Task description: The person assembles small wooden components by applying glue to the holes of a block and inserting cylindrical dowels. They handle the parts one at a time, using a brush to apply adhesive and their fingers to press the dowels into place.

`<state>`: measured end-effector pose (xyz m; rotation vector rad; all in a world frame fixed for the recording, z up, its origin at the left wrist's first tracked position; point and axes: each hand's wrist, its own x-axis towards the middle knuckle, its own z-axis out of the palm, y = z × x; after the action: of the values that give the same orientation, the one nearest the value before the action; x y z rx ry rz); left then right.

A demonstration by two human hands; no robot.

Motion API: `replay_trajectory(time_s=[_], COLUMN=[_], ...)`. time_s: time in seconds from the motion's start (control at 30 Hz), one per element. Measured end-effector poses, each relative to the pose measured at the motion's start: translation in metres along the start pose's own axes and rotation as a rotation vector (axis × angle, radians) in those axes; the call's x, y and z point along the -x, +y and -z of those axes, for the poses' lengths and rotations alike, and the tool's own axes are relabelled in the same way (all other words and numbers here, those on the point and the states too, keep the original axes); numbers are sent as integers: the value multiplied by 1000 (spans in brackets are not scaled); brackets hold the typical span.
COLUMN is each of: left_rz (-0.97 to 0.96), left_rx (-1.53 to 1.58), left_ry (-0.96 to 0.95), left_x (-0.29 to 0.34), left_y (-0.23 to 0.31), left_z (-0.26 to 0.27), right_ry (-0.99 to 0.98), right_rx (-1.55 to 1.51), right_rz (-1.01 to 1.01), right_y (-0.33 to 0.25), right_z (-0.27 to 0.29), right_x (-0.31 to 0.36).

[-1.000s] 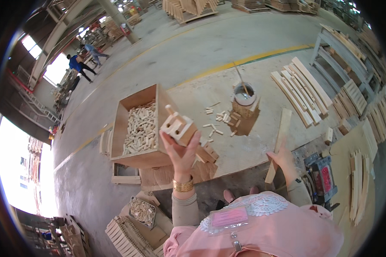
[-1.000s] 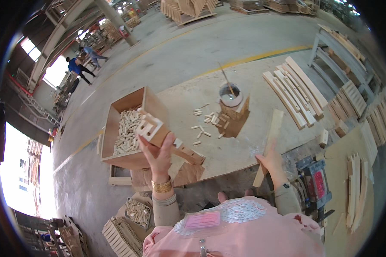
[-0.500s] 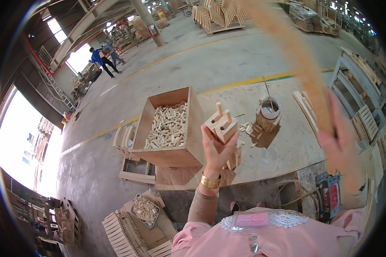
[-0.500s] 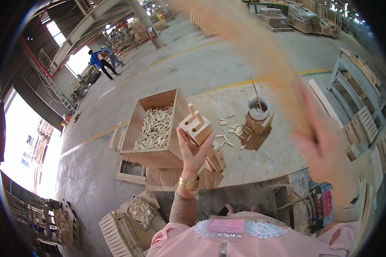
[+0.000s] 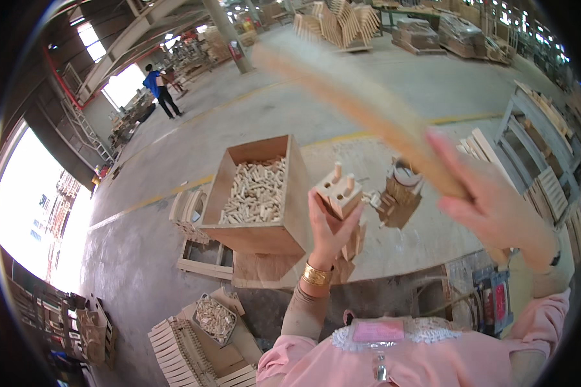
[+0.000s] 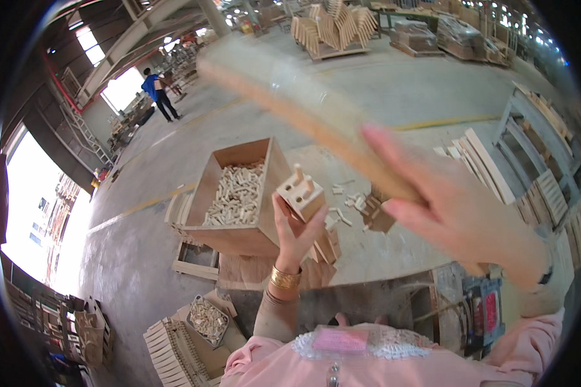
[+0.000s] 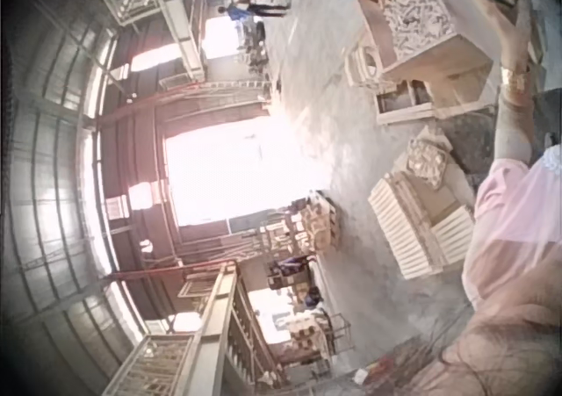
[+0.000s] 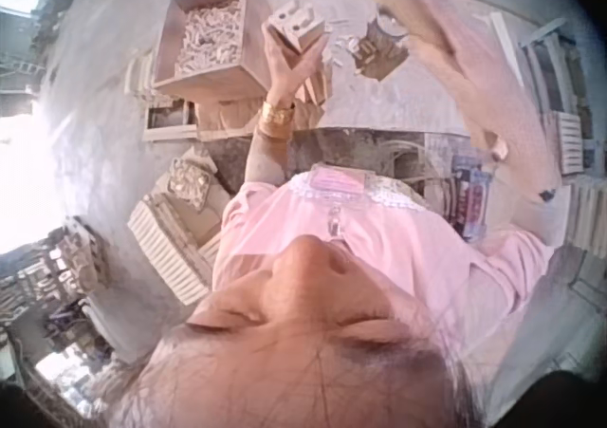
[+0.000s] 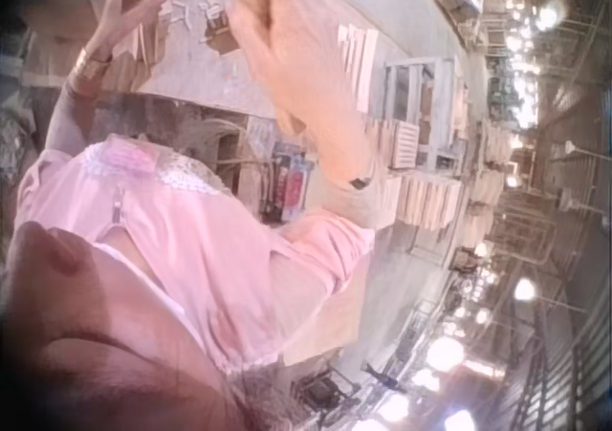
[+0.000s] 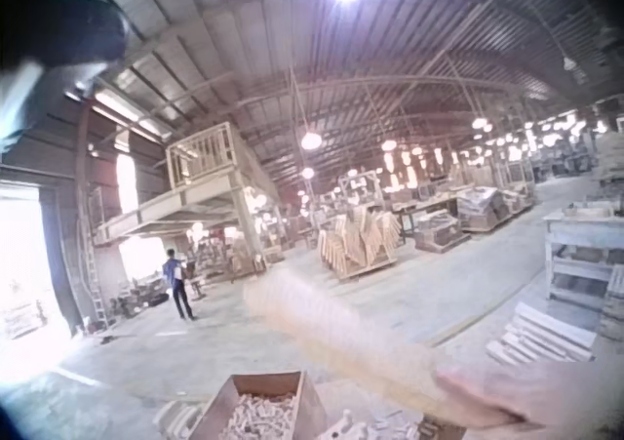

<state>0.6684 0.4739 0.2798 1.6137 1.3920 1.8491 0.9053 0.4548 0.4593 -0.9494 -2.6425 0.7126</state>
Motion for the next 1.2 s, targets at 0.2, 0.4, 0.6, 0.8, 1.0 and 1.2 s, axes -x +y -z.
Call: replay_trajectory(time_s=[0.2,0.4,0.6,0.8,1.0,1.2], left_rz=[2,180,189,274,244,298], left_rx=[86,299,247,397,212,139], left_ry=[23,74,74,173,129,34], left_x=[5,6,11,23,29,28], left_y=[-3,-4,-1,-11,-14,-13], left_z=[4,35,39,33,43,47], right_ry=[124,594,471,669,1104,1034], right_rx=[-341,104,199,522,228,212], right_rz=[-244,-404,-913,-1006,-830,-903], right_y=[21,206,290,327,365,405], right_z=[-4,-135,-209,-262,-171,-133], right_x=[16,71,73,72,41,-6])
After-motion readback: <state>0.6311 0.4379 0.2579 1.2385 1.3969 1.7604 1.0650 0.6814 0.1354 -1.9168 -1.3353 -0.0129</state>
